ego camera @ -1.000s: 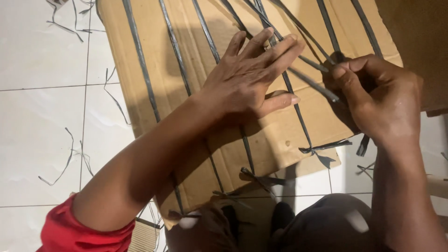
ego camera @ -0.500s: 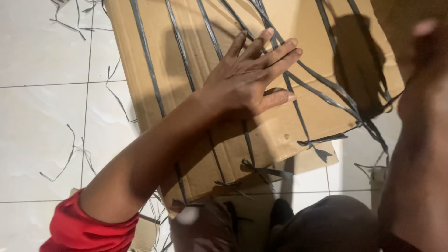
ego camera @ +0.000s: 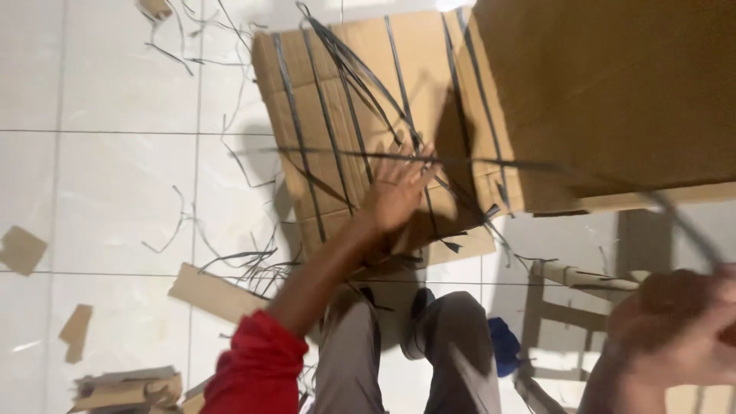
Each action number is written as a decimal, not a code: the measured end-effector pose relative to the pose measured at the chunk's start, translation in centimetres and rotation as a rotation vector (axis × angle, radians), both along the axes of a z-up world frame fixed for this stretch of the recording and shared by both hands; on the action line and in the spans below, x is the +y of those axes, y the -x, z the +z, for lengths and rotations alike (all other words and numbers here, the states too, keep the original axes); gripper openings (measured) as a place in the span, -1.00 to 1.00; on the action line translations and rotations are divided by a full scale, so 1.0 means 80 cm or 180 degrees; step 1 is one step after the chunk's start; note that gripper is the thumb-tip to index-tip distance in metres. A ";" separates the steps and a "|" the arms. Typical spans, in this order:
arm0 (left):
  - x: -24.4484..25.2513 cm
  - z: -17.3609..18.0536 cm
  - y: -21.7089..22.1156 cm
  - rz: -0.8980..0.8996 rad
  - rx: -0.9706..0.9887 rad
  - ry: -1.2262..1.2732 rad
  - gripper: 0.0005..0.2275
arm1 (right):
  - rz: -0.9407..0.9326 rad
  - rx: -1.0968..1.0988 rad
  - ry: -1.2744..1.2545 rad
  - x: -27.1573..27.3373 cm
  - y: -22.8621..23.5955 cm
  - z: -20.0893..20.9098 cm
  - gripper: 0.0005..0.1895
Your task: Assembling a cardboard structure by securing pieces with plastic straps through threading and tying.
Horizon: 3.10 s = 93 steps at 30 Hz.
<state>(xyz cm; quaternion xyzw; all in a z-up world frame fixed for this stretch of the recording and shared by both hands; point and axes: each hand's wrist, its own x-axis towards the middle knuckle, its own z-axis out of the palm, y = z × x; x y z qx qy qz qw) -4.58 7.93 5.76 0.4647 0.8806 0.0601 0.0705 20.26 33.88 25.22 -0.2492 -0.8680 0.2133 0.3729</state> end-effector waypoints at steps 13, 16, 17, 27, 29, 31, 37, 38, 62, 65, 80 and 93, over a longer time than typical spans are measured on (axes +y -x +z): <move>0.041 0.487 -0.296 0.1268 -0.0307 -0.2134 -0.56 | 0.1939 -0.1498 0.1302 -0.053 -0.076 0.282 -0.89; 0.029 0.546 -0.312 0.1093 -0.1313 -0.2576 -0.62 | 0.1753 -0.1944 0.1680 -0.065 -0.070 0.362 -0.85; 0.022 0.543 -0.316 0.1076 -0.1324 -0.2572 -0.62 | 0.1733 -0.1941 0.1686 -0.054 -0.075 0.360 -0.85; -0.058 0.626 -0.309 0.1351 -0.2064 -0.2132 -0.85 | 0.1046 -0.0935 0.0880 0.083 -0.112 0.430 -0.94; -0.067 0.639 -0.307 0.1491 -0.1976 -0.1988 -0.86 | 0.0916 -0.0700 0.0968 0.110 -0.124 0.437 -0.96; -0.068 0.650 -0.309 0.1717 -0.1736 -0.2069 -0.84 | 0.0494 -0.0811 0.0720 0.132 -0.139 0.434 -0.75; -0.036 0.665 -0.319 0.2208 -0.1697 -0.2267 -0.83 | 0.0408 -0.0741 0.1012 0.146 -0.143 0.439 -0.77; -0.035 0.668 -0.317 0.2206 -0.1703 -0.2266 -0.83 | 0.0403 -0.0746 0.1011 0.153 -0.143 0.435 -0.77; 0.074 0.627 -0.157 0.3531 -0.3458 -0.4499 -0.77 | 0.1082 0.0198 0.1329 0.216 0.048 0.487 -0.84; 0.101 0.634 -0.132 0.3619 -0.3700 -0.4575 -0.78 | 0.1038 0.0043 0.1260 0.203 0.060 0.496 -0.76; 0.210 0.702 -0.001 0.3193 -0.2905 -0.5347 -0.78 | 0.1557 0.0761 0.0961 0.329 0.204 0.483 -0.79; 0.380 0.618 0.219 0.3241 -0.1378 -0.5113 -0.77 | 0.1591 0.0427 0.1172 0.484 0.441 0.381 -0.78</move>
